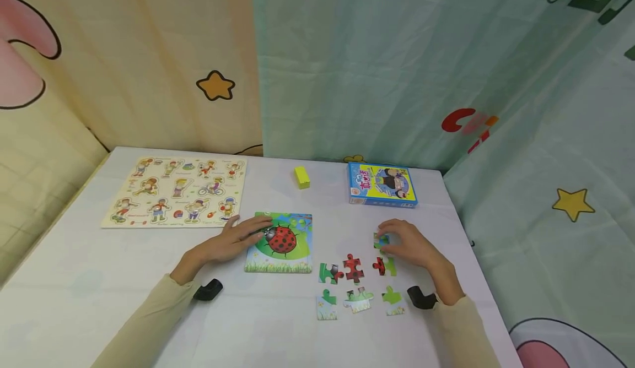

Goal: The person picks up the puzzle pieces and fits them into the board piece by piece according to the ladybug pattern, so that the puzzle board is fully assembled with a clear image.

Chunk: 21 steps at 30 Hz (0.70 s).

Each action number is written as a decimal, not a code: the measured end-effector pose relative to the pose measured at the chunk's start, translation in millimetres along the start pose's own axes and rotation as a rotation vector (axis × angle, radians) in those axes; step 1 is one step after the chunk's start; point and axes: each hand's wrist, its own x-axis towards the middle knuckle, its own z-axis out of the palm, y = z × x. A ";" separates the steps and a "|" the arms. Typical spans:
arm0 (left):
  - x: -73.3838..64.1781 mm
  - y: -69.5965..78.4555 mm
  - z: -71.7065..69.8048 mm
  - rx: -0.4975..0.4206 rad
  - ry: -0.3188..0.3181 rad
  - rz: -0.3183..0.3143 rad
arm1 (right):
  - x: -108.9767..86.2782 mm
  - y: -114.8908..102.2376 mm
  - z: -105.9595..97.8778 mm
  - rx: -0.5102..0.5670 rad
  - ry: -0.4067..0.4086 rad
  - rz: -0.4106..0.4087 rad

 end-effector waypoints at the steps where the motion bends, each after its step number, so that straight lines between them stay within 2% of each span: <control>1: 0.4 0.0 0.2 0.002 0.001 0.000 | -0.9 2.5 -0.2 0.004 0.001 -0.006; 15: 1.5 0.1 0.8 0.021 -0.005 -0.016 | -7.9 24.8 -3.1 0.047 -0.038 -0.044; 21: 1.8 0.6 0.6 0.010 -0.009 -0.017 | -8.9 29.4 -2.5 0.091 -0.037 -0.032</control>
